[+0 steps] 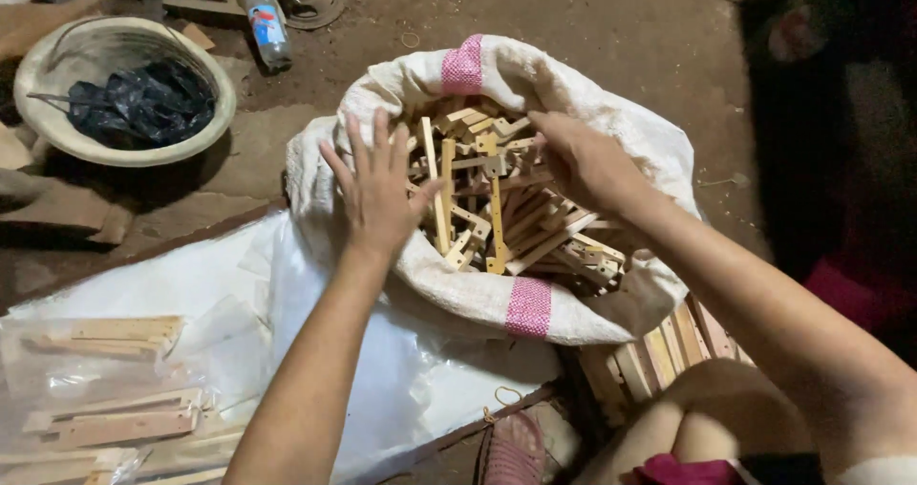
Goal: The person picks up wooden slats from a large bag and places them into plastic bags by hand.
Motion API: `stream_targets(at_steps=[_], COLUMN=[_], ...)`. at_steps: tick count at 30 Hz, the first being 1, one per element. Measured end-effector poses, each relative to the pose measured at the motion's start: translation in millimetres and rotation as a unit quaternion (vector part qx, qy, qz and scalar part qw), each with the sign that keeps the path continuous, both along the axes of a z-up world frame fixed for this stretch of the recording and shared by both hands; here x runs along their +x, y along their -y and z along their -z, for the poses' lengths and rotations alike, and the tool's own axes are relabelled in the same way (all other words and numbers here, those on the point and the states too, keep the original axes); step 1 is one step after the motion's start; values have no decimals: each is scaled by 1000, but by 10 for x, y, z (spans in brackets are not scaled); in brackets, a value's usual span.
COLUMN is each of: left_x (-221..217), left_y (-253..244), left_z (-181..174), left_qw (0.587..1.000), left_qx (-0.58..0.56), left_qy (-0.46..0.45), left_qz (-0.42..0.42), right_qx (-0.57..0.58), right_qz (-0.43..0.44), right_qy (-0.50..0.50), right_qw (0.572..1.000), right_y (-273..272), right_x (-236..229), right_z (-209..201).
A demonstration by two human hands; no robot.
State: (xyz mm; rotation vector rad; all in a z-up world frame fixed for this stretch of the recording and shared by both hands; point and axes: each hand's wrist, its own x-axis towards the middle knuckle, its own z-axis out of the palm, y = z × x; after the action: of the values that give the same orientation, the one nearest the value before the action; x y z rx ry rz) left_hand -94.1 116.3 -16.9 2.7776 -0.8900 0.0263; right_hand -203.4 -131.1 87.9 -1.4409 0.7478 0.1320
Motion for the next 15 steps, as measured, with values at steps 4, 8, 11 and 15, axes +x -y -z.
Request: stream_targets(at_steps=[4, 8, 11, 15], left_x=[-1295, -2257, -2538, -2447], left_y=[182, 201, 67, 92], left_z=[88, 663, 932, 385], left_qw=[984, 979, 981, 976], left_qx=[-144, -91, -56, 10], left_qy=[22, -44, -61, -133], left_qz=[105, 174, 173, 172], right_qx=[-692, -766, -738, -756], right_qz=[-384, -428, -415, -404], right_qy=[149, -45, -124, -101], right_qw=[593, 477, 518, 506], right_y=[670, 1597, 1553, 1164], right_x=[-904, -1412, -1466, -1480], right_z=[805, 1468, 1271, 1118])
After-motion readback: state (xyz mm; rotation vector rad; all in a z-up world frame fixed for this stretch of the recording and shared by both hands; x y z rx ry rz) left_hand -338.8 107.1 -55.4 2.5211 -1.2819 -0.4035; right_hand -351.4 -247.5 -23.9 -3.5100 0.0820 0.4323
